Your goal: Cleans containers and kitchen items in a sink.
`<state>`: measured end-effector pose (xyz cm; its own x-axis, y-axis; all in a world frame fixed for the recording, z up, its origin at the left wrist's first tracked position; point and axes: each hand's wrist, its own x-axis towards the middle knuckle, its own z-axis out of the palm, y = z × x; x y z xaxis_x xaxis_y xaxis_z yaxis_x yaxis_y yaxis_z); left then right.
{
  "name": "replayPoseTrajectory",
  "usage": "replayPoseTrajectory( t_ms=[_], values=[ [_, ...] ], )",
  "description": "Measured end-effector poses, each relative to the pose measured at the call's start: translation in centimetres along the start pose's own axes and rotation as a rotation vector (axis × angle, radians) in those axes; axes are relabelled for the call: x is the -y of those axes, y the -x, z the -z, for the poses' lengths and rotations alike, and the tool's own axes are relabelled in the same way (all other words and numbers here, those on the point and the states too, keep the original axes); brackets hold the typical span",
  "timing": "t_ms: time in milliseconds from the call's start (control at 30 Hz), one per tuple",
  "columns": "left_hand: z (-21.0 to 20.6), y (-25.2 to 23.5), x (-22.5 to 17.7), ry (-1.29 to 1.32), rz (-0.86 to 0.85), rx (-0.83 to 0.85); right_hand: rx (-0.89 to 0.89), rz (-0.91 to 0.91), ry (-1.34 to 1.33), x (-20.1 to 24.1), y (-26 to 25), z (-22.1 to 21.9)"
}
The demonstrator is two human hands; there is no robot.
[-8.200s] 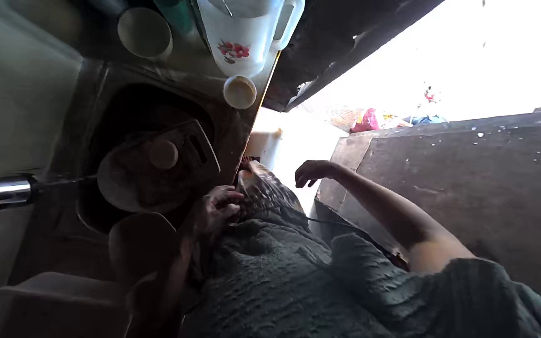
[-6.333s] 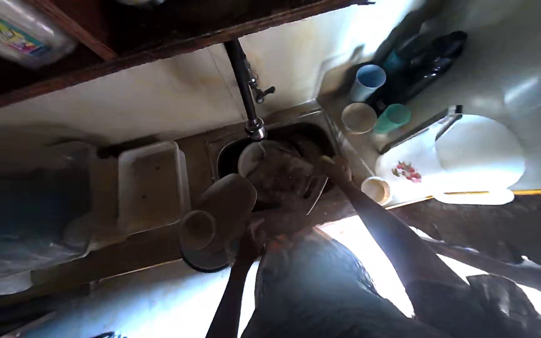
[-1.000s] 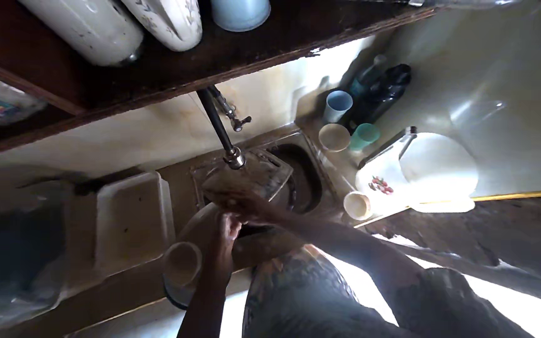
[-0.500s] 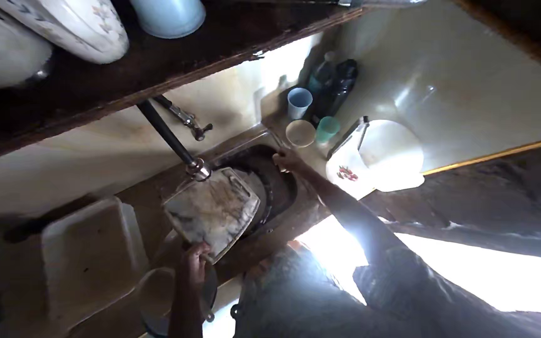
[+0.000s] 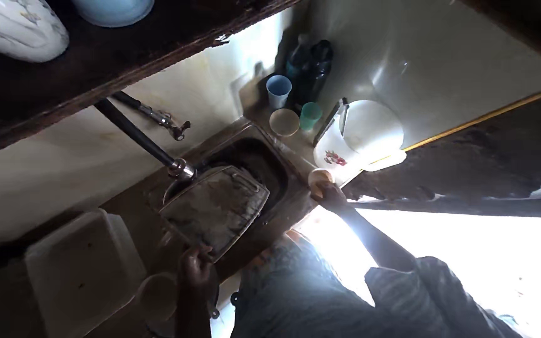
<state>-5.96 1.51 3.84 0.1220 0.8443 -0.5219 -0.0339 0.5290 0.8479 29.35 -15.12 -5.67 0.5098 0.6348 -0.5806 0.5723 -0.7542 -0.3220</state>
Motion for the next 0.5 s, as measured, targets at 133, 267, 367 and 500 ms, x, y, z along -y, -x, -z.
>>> replayPoseTrajectory(
  t_ms=[133, 267, 367, 500],
  values=[
    [-0.4, 0.1, -0.4, 0.002, 0.057, -0.006, 0.076, -0.07, 0.14, 2.2, 0.7, 1.1],
    [0.1, -0.2, -0.2, -0.041, 0.053, 0.006, 0.095, -0.071, 0.091, 2.3, -1.1, 1.9],
    [0.1, 0.0, -0.4, -0.027, 0.056, -0.014, 0.062, -0.085, -0.013, 2.4, -1.5, 2.9],
    [0.2, -0.1, -0.6, -0.008, 0.117, -0.05, -0.126, -0.025, -0.358, 7.6, -1.7, 4.5]
  ],
)
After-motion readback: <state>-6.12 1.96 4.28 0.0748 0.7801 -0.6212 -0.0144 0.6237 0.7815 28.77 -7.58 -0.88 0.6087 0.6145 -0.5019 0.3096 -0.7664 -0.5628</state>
